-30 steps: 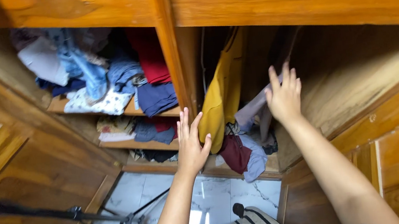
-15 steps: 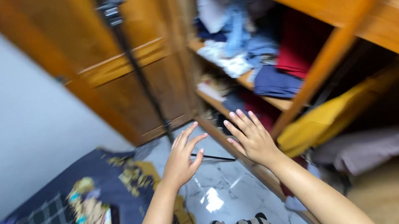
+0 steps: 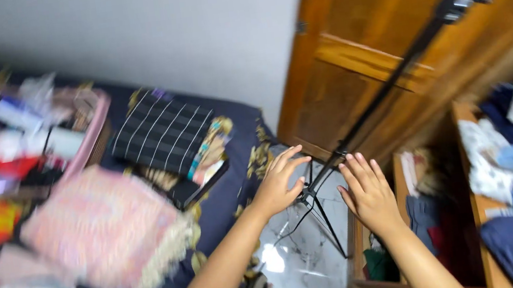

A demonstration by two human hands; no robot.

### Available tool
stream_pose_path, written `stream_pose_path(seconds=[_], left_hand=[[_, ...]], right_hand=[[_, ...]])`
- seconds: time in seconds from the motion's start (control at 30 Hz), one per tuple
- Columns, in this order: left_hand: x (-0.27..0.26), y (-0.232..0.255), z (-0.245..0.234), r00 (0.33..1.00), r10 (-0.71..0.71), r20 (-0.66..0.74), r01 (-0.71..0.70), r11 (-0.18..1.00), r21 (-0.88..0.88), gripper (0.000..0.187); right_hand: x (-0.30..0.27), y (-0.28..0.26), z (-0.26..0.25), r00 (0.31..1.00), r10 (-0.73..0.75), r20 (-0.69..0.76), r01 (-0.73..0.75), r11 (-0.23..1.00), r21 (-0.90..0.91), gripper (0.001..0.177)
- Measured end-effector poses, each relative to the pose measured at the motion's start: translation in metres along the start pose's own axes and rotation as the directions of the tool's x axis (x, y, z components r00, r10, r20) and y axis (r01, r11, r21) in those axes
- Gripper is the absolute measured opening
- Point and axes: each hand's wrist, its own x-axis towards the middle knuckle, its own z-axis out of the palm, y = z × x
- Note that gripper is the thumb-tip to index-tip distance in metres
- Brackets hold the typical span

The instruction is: Buttoning and organizing shirts on a bed and hanging one in a wardrobe.

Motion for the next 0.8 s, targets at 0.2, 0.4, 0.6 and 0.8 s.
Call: stream_pose_path(seconds=[0.2, 0.4, 0.6, 0.8], left_hand=[[-0.068, 0.003, -0.002, 0.959, -0.232, -0.163, 0.263, 0.943, 0.203, 0.064], [-0.163, 0.011, -0.05, 0.856, -0.372, -0.36, 0.486, 0.816, 0.312, 0.069], [-0.242, 0.027, -0.141, 0.673, -0.355, -0.649, 0.668, 0.668, 0.328, 0.071], [-0.323, 0.024, -0.238, 0.436, -0.14, -0.889, 0.86, 0.357, 0.365, 0.06]], right_hand=[[0.016, -0.018, 0.055, 0.995, -0.097, -0.013, 0.098, 0.986, 0.132, 0.051], [0.027, -0.085, 0.116, 0.966, -0.256, 0.032, 0.227, 0.903, 0.365, 0.052], [0.066, -0.152, 0.145, 0.921, -0.387, 0.046, 0.329, 0.835, 0.442, 0.051], [0.13, -0.246, 0.154, 0.875, -0.482, -0.05, 0.445, 0.759, 0.475, 0.047]])
